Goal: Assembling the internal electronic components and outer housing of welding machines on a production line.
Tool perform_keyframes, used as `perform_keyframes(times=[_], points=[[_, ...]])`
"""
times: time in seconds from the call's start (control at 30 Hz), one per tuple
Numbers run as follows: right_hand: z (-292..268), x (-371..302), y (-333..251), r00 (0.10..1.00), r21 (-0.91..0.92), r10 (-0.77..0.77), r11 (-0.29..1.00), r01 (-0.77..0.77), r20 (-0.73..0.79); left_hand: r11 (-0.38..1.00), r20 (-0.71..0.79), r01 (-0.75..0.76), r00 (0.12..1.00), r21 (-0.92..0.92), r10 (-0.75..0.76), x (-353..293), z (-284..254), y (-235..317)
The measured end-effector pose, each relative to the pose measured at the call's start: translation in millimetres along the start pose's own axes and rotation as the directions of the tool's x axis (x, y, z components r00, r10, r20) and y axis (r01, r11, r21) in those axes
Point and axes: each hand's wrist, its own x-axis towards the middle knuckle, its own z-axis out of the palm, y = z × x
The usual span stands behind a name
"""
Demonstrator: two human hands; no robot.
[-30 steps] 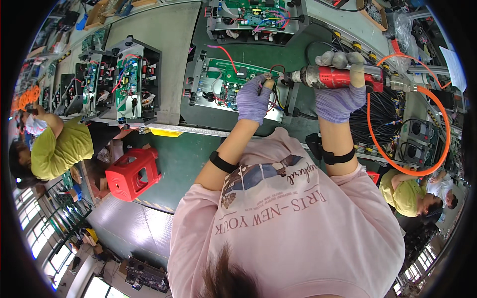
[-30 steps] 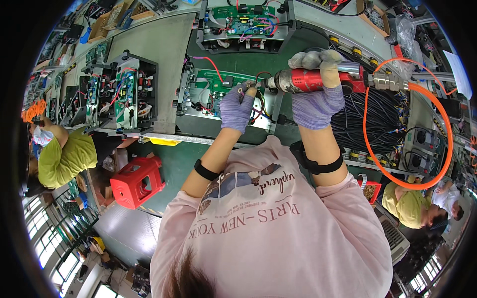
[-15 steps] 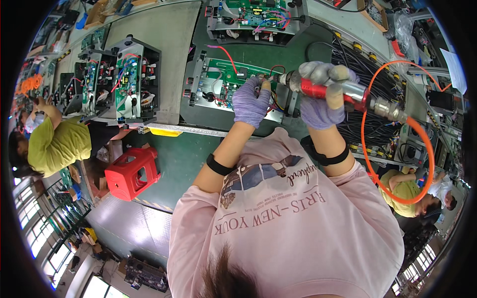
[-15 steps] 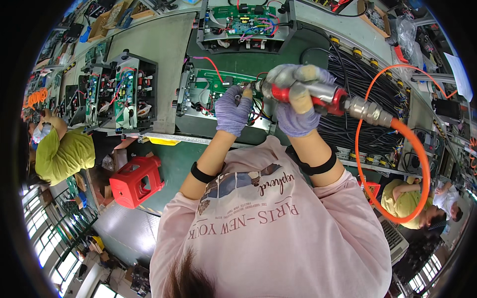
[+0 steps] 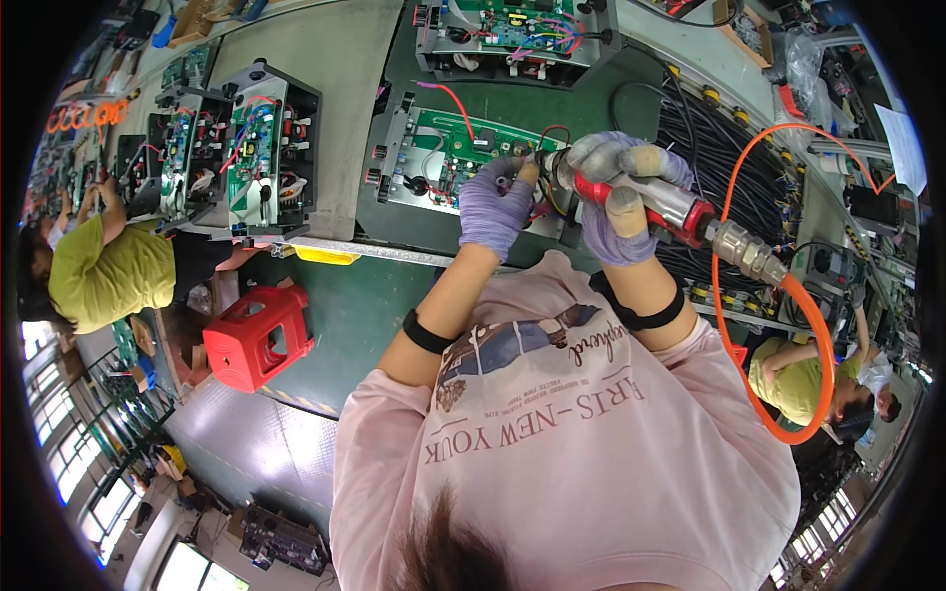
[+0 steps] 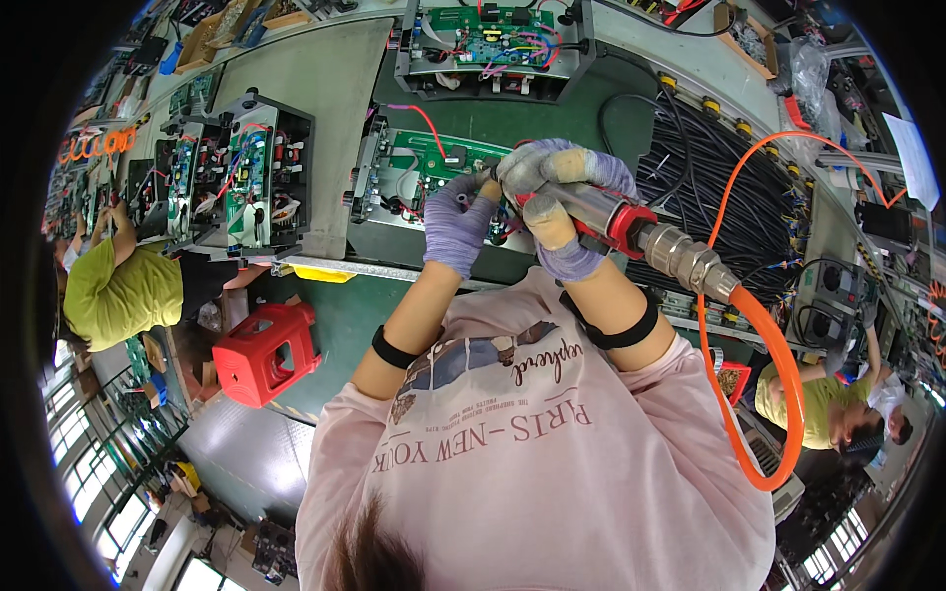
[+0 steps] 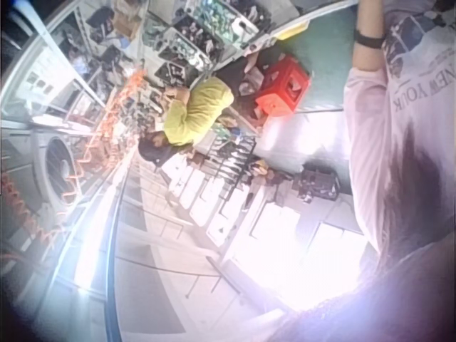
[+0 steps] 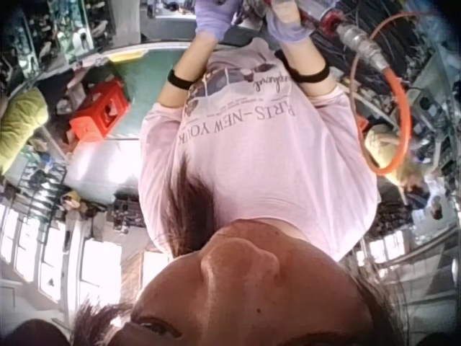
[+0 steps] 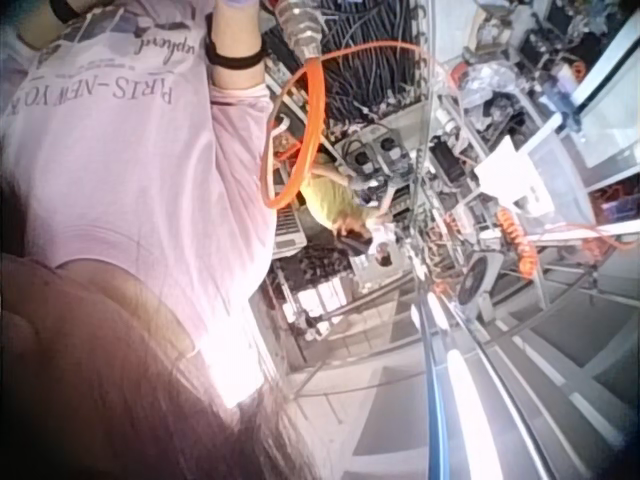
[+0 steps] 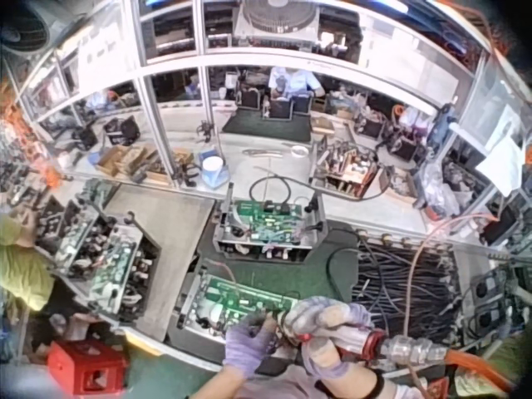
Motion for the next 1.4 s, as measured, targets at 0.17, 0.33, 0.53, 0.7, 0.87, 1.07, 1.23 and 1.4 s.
perform_keyframes(times=[0.17,0.33,0.53,0.7,0.87,1.07,1.23,1.4], points=[[-9.7,0.8,-1.7,0.999,-0.092,-0.041,0.995,0.044,0.034,1.0,0.159,0.01,0.987,0.017,-0.013,4.6,-27.2,-21.3],[-13.6,4.5,-3.5,0.999,-0.03,-0.017,0.999,0.016,-0.042,0.997,0.066,-0.028,0.997,-0.078,0.033,11.6,-30.3,-39.6],[-9.4,9.6,-5.4,0.994,0.002,-0.002,1.0,0.002,-0.107,0.841,0.05,-0.228,0.971,0.491,0.234,25.2,-1.3,-12.6],[-10.7,7.4,-5.2,0.986,0.078,0.053,0.996,-0.041,-0.157,0.778,0.222,-0.291,0.955,0.557,0.199,30.8,4.8,-11.3],[-13.8,4.6,0.8,0.982,0.119,0.072,0.992,-0.052,-0.176,0.935,0.193,-0.243,0.961,0.259,0.196,29.5,5.3,-40.0],[-12.5,5.1,4.9,0.991,0.013,0.001,1.0,0.001,-0.137,0.991,0.185,-0.132,0.975,0.018,0.127,25.8,3.8,-33.1],[1.3,11.1,12.5,0.98,-0.003,-0.029,1.0,0.029,-0.195,0.804,0.236,-0.222,0.966,0.552,0.105,15.4,-7.6,-3.0],[7.2,15.4,27.3,0.974,-0.089,0.068,0.992,-0.089,-0.214,0.249,0.174,-0.321,0.864,0.914,0.473,20.8,-1.0,-10.2]])
